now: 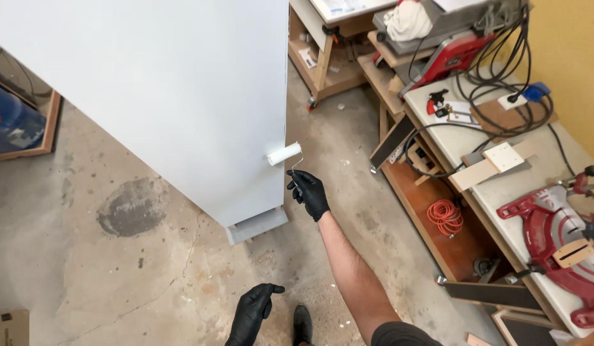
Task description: Painting a white wooden cabinet using a small foam roller
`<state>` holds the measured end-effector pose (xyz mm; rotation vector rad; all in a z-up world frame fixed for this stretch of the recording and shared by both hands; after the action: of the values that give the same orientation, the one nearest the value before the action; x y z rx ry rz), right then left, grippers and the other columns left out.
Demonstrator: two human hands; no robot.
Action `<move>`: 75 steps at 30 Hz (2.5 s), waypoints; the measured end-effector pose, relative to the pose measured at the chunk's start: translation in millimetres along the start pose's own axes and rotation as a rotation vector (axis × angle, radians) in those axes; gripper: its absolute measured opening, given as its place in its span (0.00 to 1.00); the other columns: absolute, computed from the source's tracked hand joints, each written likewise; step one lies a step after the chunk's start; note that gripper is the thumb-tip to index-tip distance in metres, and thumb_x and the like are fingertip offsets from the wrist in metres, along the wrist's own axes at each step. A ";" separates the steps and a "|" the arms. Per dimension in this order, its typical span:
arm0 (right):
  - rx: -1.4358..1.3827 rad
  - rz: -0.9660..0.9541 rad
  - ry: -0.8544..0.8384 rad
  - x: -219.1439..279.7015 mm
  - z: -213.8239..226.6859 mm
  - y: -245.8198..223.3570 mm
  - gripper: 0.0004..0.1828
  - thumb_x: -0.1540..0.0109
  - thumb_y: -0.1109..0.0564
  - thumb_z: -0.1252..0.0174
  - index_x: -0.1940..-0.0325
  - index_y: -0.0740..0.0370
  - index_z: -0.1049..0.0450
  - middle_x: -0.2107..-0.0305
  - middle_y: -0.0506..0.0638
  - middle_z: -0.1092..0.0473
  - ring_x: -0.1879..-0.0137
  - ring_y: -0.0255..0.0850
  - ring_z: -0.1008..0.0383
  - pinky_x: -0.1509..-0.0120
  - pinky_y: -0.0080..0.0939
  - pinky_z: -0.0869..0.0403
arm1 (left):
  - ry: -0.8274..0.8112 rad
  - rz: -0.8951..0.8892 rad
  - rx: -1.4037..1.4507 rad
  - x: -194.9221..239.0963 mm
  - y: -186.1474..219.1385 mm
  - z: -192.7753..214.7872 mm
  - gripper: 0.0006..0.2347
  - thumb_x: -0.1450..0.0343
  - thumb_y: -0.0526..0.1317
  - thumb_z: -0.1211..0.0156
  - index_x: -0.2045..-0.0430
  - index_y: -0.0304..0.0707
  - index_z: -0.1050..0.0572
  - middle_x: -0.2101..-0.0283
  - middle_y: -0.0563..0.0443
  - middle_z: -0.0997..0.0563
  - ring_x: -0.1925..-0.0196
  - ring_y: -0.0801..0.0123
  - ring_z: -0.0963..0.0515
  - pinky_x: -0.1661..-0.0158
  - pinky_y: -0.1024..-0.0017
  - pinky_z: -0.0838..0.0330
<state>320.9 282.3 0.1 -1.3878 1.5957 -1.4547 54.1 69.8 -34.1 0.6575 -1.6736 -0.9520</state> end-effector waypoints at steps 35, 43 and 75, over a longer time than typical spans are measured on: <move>-0.117 0.607 -0.176 71.7 -164.8 -405.8 0.17 0.33 0.48 0.42 0.46 0.59 0.20 0.75 0.52 0.27 0.81 0.34 0.36 0.80 0.30 0.44 | 0.112 -0.165 0.188 37.7 70.9 21.0 0.18 0.23 0.41 0.46 0.62 0.22 0.11 0.86 0.50 0.42 0.83 0.69 0.44 0.75 0.71 0.48; -0.115 0.542 -0.149 63.1 -174.1 -352.2 0.16 0.32 0.48 0.43 0.47 0.59 0.20 0.75 0.53 0.27 0.81 0.35 0.35 0.79 0.31 0.42 | 0.141 -0.193 0.063 77.0 97.5 28.6 0.17 0.23 0.41 0.46 0.65 0.26 0.10 0.85 0.50 0.39 0.80 0.69 0.42 0.69 0.72 0.43; 0.029 -0.346 0.003 -34.7 17.1 393.3 0.20 0.32 0.47 0.43 0.40 0.58 0.22 0.67 0.52 0.24 0.71 0.36 0.31 0.69 0.35 0.34 | 0.095 0.099 0.109 18.9 -104.6 80.7 0.15 0.23 0.39 0.48 0.78 0.31 0.18 0.85 0.53 0.40 0.79 0.71 0.37 0.48 0.58 0.19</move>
<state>224.9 257.9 -382.5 -1.7075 1.3773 -1.6663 -32.0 20.6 -123.4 0.6747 -1.6665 -0.7527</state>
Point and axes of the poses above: each hand's wrist, its own x-axis away from the middle knuckle, its own z-axis out of the back of the hand, y = z × x, the point moved 9 cm from there along -x, towards the middle knuckle
